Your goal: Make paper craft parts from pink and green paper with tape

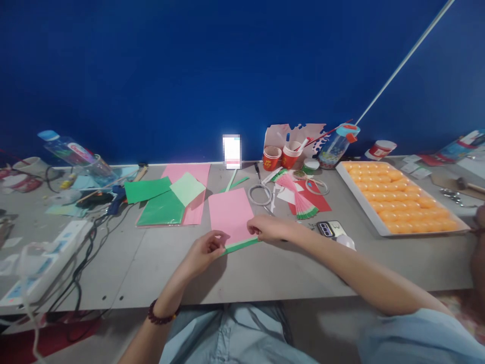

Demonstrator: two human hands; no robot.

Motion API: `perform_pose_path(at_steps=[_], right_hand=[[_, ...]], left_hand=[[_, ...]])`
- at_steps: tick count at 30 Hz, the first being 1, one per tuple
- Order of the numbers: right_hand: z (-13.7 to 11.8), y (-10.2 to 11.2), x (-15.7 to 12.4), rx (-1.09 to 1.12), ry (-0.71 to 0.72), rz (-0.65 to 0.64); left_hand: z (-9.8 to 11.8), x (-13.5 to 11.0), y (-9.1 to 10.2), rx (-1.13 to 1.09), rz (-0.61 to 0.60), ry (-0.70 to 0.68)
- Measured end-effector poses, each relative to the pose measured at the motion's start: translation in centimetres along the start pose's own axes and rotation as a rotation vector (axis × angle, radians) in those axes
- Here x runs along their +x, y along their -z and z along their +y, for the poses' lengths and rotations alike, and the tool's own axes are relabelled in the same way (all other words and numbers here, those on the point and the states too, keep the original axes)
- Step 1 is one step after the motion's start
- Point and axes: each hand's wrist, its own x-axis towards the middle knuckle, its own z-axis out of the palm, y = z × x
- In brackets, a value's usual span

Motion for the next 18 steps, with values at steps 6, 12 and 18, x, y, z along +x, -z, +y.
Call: perform_pose_path(at_steps=[6,12,18], right_hand=[[-0.03,0.07,0.02,-0.008,-0.002,-0.009],[-0.3,0.29,0.08,-0.02,-0.006,-0.02],[-0.2,0.13,0.1,-0.023,-0.006,-0.014]], left_hand=[[-0.04,0.0,0.01,0.008,0.009,-0.007],[-0.13,0.01,0.04,0.004,0.004,-0.013],[-0.08,-0.03,0.06,0.017,0.004,-0.013]])
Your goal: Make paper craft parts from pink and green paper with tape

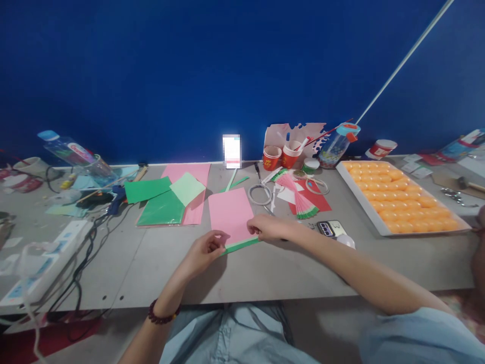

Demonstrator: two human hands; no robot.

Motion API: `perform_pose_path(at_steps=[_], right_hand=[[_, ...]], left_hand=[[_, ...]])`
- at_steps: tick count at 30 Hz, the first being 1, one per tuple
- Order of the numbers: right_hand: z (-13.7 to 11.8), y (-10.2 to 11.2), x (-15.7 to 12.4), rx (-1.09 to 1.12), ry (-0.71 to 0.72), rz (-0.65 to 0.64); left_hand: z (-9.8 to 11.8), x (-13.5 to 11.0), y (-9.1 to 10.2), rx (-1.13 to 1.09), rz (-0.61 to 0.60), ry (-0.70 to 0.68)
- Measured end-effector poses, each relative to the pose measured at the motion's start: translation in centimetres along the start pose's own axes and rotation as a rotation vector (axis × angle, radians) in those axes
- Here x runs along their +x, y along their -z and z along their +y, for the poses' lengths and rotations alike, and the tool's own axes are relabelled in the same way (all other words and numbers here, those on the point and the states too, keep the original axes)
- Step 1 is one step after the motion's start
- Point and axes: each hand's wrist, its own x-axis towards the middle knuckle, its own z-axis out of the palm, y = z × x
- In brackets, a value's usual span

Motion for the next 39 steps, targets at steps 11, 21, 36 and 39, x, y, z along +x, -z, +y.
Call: perform_pose_path(at_steps=[11,21,36,39], right_hand=[[0.9,-1.1,0.2,-0.012,0.003,0.034],[1.0,-0.3,0.6,-0.08,-0.036,0.078],[-0.3,-2.3,-2.4,-0.235,0.028,0.27],[-0.6,-3.4,-2.7,-0.341,0.022,0.327]], left_hand=[[0.5,-0.1,0.0,0.011,0.007,0.013],[0.1,0.1,-0.1,0.024,-0.001,-0.001],[-0.2,0.2,-0.2,0.048,0.008,-0.007],[-0.4,0.2,-0.2,0.055,0.005,-0.02]])
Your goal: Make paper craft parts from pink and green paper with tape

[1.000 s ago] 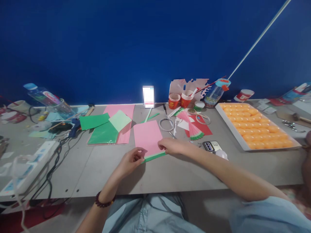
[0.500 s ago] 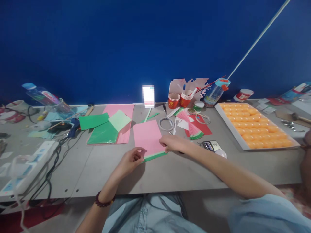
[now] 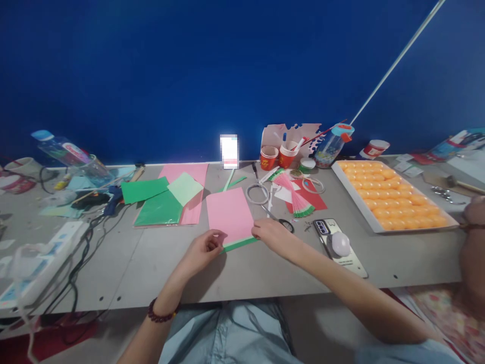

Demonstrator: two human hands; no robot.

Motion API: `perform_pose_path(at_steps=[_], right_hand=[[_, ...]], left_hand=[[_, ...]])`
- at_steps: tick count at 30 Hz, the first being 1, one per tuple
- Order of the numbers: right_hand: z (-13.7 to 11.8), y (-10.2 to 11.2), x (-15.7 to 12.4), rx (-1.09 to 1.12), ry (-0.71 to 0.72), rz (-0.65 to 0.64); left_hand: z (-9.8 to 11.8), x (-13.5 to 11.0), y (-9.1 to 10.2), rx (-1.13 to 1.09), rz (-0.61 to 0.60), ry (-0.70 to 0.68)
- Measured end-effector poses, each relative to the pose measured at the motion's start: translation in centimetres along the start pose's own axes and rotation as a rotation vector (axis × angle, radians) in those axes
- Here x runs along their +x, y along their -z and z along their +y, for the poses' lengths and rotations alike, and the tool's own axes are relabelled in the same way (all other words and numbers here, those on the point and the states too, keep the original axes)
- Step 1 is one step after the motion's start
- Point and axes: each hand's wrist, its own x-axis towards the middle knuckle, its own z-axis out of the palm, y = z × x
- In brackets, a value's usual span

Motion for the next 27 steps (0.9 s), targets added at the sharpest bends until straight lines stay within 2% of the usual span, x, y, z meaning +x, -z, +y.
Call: perform_pose_path(at_steps=[9,17,27], right_hand=[[-1.7,-3.1,-1.9,-0.181,0.078,0.27],[-3.1,-5.0,-3.7,-0.29,0.041,0.401],[-4.3,-6.3,-4.2,-0.327,-0.074,0.416]], left_hand=[[0.0,0.1,0.1,-0.01,0.001,-0.002],[0.6,0.0,0.0,0.016,0.033,0.02],[0.9,-0.1,-0.6,0.116,0.122,-0.017]])
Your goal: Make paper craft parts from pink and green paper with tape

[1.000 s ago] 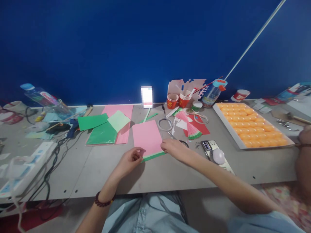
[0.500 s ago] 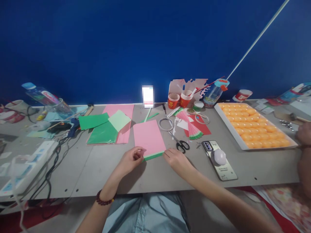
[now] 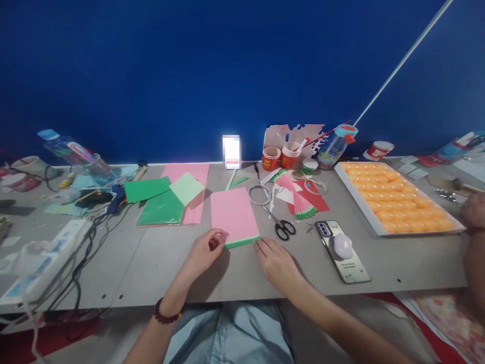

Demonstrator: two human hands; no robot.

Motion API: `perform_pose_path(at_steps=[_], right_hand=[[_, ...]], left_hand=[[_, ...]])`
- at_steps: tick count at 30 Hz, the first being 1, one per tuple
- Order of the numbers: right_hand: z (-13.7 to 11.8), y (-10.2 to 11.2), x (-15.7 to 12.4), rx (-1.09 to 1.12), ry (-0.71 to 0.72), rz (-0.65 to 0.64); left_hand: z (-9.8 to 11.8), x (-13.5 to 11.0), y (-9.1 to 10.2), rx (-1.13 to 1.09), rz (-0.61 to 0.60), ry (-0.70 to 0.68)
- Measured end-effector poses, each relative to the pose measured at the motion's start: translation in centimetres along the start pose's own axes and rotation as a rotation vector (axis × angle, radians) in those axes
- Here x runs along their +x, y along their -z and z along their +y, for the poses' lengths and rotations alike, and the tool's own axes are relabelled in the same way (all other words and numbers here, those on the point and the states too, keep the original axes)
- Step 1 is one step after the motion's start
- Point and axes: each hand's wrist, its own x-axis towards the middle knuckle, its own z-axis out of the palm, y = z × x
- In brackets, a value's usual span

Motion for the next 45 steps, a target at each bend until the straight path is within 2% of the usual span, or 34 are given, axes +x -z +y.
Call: perform_pose_path(at_steps=[10,22,31,41,45], right_hand=[[-0.3,-0.4,-0.3,-0.012,-0.031,-0.008],[-0.5,-0.2,-0.4,-0.021,-0.035,-0.04],[-0.7,-0.2,-0.4,-0.036,-0.038,-0.02],[-0.7,0.0,-0.3,-0.042,-0.048,-0.03],[-0.7,0.1,-0.2,-0.039,-0.049,-0.043]], left_hand=[[0.5,-0.5,0.3,0.078,0.055,-0.127],[-0.1,-0.1,-0.2,-0.035,0.083,-0.013],[-0.1,-0.1,0.2,-0.046,0.025,0.0],[-0.6,0.4,0.7,-0.175,-0.044,0.011],[-1.0,0.5,0.7,-0.175,-0.023,0.01]])
